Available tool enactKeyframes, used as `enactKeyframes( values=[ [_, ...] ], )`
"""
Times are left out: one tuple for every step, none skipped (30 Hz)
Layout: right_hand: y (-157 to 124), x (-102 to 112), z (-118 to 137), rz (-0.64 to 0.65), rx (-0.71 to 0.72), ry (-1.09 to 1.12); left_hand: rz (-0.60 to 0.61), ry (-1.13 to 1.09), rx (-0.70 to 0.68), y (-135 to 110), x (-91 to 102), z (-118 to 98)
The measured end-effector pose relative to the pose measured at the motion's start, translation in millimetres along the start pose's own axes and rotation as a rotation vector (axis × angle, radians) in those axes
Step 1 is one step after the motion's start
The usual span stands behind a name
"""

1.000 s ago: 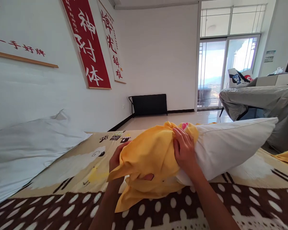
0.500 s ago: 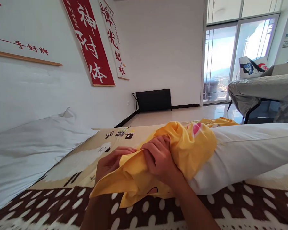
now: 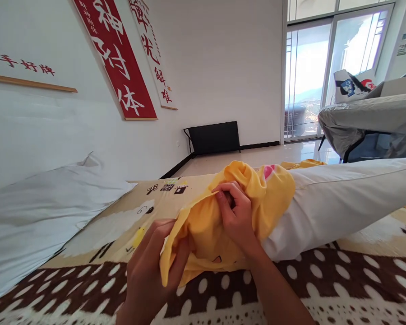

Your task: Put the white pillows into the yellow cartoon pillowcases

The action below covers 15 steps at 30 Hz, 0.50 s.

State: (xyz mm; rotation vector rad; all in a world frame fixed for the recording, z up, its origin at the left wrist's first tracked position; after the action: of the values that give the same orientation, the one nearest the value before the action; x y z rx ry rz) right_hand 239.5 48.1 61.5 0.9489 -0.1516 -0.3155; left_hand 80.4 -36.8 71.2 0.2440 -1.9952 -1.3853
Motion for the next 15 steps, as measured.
enactKeyframes(
  values=[
    [-0.5,0.0,1.3,0.004,0.009,-0.003,-0.09,-0.005,-0.01,0.4,2.1,0.6],
    [-0.9,0.2,2.7,0.008,0.018,-0.005,-0.145,-0.024,-0.003,1.2,3.9,3.4],
    [-1.4,0.5,4.3,0.011,0.027,-0.003,-0.157,-0.059,0.021,2.7,4.3,7.9],
    [-2.0,1.0,6.1,0.013,0.037,0.005,-0.122,-0.103,0.058,4.7,2.8,13.3],
    [-2.5,1.4,8.3,0.019,0.052,0.015,-0.051,-0.149,0.091,6.8,-0.6,17.8],
    [-3.1,1.4,10.7,0.031,0.073,0.025,0.039,-0.188,0.104,8.4,-5.0,20.2],
    [-3.6,1.0,13.0,0.05,0.1,0.035,0.129,-0.213,0.095,9.3,-9.4,20.4],
    [-3.9,0.2,15.1,0.073,0.132,0.047,0.199,-0.222,0.063,9.7,-12.8,18.8],
    [-4.1,-0.8,16.7,0.097,0.166,0.064,0.249,-0.221,0.023,9.7,-15.3,16.6],
    [-4.0,-1.4,17.4,0.114,0.198,0.087,0.278,-0.22,-0.014,9.4,-17.0,14.9],
    [-3.7,-1.5,17.5,0.122,0.226,0.117,0.279,-0.227,-0.039,9.1,-17.3,14.2],
    [-3.2,-0.6,17.0,0.114,0.248,0.152,0.256,-0.244,-0.051,8.8,-16.6,14.9],
    [-2.7,1.0,16.6,0.098,0.265,0.179,0.198,-0.262,-0.043,8.5,-13.9,17.7],
    [-2.7,2.9,17.1,0.078,0.281,0.192,0.103,-0.278,-0.006,7.9,-9.1,23.6],
    [-3.4,4.9,19.3,0.06,0.298,0.183,-0.024,-0.285,0.063,6.1,-2.6,32.7]
  ],
)
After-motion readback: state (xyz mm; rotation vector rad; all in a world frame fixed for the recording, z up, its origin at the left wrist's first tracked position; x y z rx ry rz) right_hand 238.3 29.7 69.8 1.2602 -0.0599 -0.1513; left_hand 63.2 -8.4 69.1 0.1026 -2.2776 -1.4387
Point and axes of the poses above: each hand's wrist, its own y-axis towards the middle knuckle, its own x-axis out of the back of the hand, z = x × y, the point moved 7 cm from there along y, towards the middle knuckle, and after that the axes turned 12 degrees about -y, right-handed, at the moved point
